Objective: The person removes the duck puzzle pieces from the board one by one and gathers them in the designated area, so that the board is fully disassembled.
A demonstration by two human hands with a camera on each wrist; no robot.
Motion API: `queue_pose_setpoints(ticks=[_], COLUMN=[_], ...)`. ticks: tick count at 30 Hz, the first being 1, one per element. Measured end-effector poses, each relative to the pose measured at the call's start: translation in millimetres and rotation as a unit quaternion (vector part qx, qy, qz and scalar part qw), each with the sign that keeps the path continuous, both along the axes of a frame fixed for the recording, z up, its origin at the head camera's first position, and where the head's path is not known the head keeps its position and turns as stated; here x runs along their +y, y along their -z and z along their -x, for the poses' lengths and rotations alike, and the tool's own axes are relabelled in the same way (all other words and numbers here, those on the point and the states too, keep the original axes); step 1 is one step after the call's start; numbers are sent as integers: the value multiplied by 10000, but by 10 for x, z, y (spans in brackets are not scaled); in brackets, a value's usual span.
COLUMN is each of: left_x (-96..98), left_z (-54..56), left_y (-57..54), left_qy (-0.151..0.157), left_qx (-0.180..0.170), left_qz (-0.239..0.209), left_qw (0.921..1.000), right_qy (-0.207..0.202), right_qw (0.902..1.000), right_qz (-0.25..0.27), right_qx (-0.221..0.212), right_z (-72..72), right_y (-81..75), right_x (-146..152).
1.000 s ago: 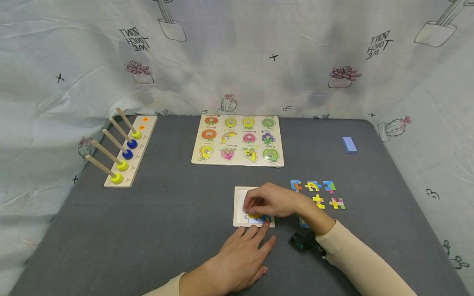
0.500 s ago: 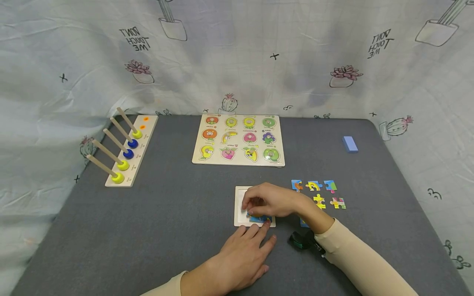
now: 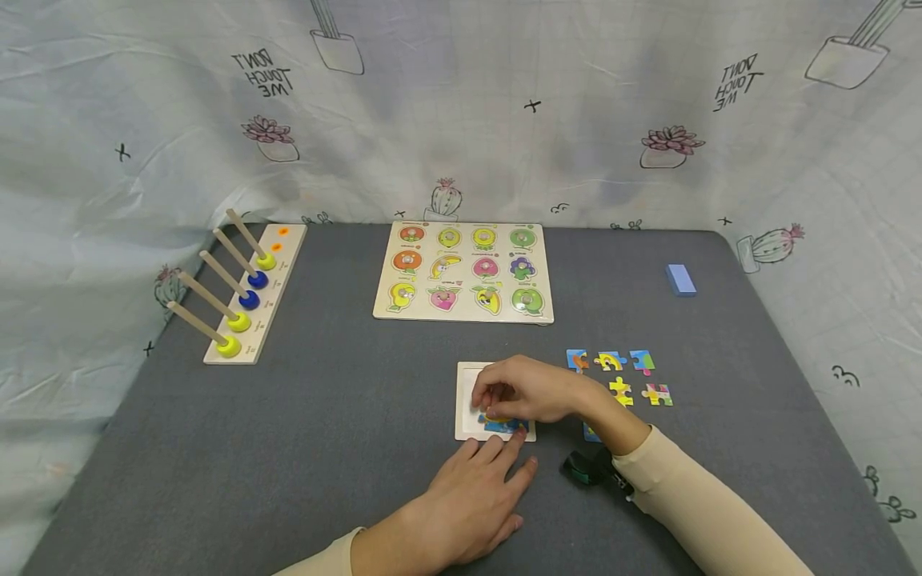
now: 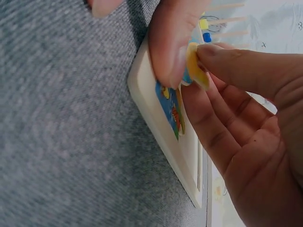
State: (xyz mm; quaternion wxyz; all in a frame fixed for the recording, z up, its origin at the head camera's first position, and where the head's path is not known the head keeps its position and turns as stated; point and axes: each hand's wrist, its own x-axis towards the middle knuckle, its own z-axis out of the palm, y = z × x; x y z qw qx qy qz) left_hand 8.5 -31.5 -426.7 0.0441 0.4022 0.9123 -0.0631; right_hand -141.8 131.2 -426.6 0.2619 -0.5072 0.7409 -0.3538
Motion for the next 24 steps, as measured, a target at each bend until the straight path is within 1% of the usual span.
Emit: queue_pose_setpoints(ticks=[4,12,18,24], left_x=[1,4,10,19], left_z=[1,2,4,4], left_y=[4,10,12,12], left_qy=[8,21,20,0], left_qx=[-3,-30,-56,-60], left_qz=[10,29,14,29], left_qw=[10000,10000,10000,10000], right_qy=[58,243,361,443], right_qw=[10000,9996,9989,9982], right_qz=[78,160,283,393], right_qx=[-14,-33,-79,-17], right_z=[4,6,24,36], right_y=[14,-9,-5,-20], right_x=[3,46,123,239])
